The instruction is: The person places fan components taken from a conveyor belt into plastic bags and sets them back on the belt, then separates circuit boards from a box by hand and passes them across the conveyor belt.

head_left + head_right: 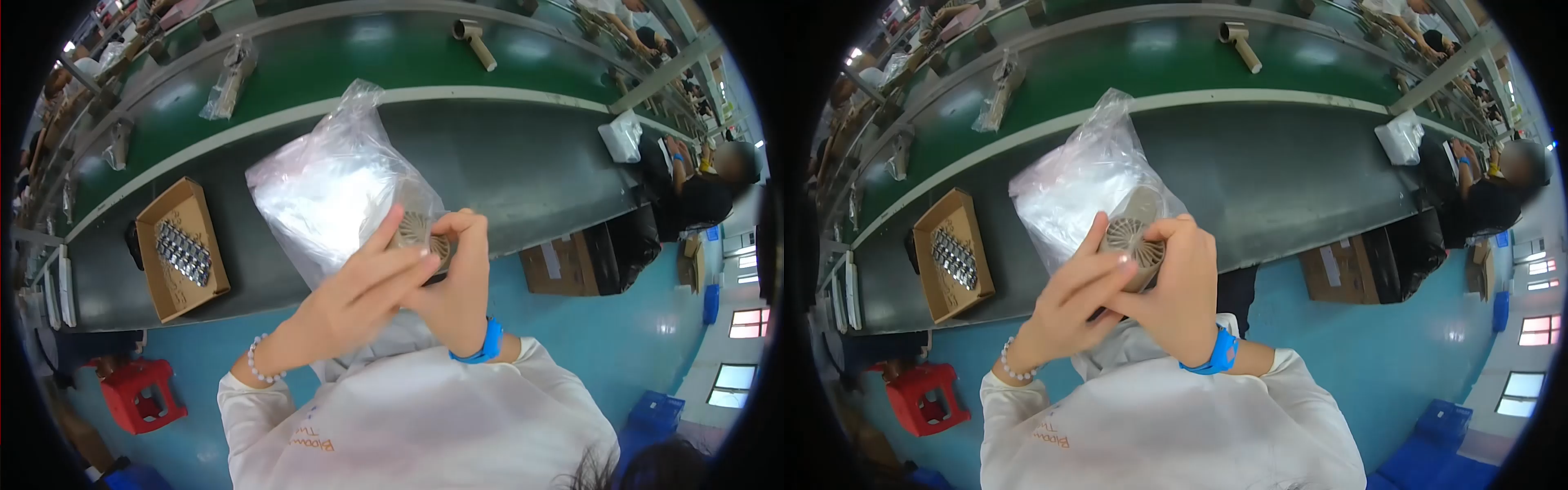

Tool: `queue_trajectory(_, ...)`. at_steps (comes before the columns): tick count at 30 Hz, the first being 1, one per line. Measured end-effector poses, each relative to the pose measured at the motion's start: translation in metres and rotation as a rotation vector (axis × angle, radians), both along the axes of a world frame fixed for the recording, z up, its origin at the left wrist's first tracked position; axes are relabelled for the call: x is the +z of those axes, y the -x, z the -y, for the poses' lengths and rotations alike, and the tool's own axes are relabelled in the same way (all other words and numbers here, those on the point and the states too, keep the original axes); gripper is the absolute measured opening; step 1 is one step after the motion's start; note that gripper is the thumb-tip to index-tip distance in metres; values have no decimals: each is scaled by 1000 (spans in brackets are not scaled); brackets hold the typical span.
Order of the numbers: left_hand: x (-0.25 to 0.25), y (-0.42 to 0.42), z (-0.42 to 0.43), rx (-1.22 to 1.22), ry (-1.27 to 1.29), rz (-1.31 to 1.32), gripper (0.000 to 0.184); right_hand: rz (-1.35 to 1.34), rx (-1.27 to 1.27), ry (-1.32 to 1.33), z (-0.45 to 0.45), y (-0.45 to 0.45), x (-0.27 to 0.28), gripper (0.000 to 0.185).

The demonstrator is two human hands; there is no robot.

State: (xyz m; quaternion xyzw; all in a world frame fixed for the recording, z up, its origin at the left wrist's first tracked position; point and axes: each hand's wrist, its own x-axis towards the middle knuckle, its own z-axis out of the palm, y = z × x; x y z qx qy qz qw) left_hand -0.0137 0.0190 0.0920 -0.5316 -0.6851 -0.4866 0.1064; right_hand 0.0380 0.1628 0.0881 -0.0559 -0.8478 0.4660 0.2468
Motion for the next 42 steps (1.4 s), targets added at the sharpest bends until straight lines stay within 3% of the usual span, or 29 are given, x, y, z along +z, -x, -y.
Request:
queue_trajectory(3, 9, 8, -1, 20, 5, -18, 54, 43, 78, -127, -6, 15, 9, 64)
queue_trajectory(6, 13, 16, 1, 7, 46, 169, 54, 28, 212, -217, -26, 34, 11, 81)
queue_trajectory(8, 14, 22, 4, 1, -54, 589, 54, 25, 312, -356, -42, 46, 13, 89)
queue_trajectory(10, 12, 33, 9, -78, -84, 676, 60, -15, 369, -252, -54, 54, -2, 88)
queue_trajectory(12, -2, 43, 11, -263, -295, 880, 68, -20, 527, -3, -62, 61, -10, 86)
queue_trajectory(15, -23, 50, 7, -275, -455, 1018, 72, -54, 842, 372, -59, 67, -14, 80)
queue_trajectory(16, -25, 50, 3, -265, -557, 1125, 73, -53, 842, 373, -55, 69, -11, 80)
queue_trajectory(18, -26, 47, -2, -267, -624, 1217, 73, -57, 828, -24, -45, 73, -5, 74)
queue_trajectory(21, -23, 46, -8, -284, -819, 1463, 66, -80, 839, 43, -55, 93, -13, 65)
queue_trajectory(22, -22, 45, -9, -280, -825, 1467, 66, -77, 894, 116, -65, 104, -10, 64)
queue_trajectory(24, -22, 37, -9, -106, -753, 1327, 57, 24, 791, 669, -82, 122, -15, 60)
queue_trajectory(25, -32, 29, -14, 15, -601, 1161, 45, 50, 759, 900, -91, 137, -3, 60)
queue_trajectory(27, -59, 21, -10, 150, 30, 606, 36, 122, 585, 970, -106, 184, 20, 67)
queue_trajectory(29, -89, 10, -10, 158, 115, 530, 28, 136, 512, 914, -141, 262, -6, 54)
queue_trajectory(31, -107, 2, -1, 119, 334, 194, 24, -196, 347, 396, -150, 334, -33, 43)
queue_trajectory(33, -98, -2, -3, 202, 427, 199, 26, -64, 242, 295, -164, 383, -63, 50)
queue_trajectory(36, -93, -5, -3, 319, 510, 238, 28, -91, 194, 56, -181, 453, -111, 52)
queue_trajectory(38, -88, -6, -3, 451, 549, 227, 32, -173, 6, -275, -190, 489, -140, 43)
queue_trajectory(40, -93, -11, 0, 477, 569, 272, 35, -63, 28, -600, -205, 521, -144, 36)
queue_trajectory(42, -90, -12, 2, 484, 580, 298, 41, -455, -72, -913, -217, 528, -143, 31)
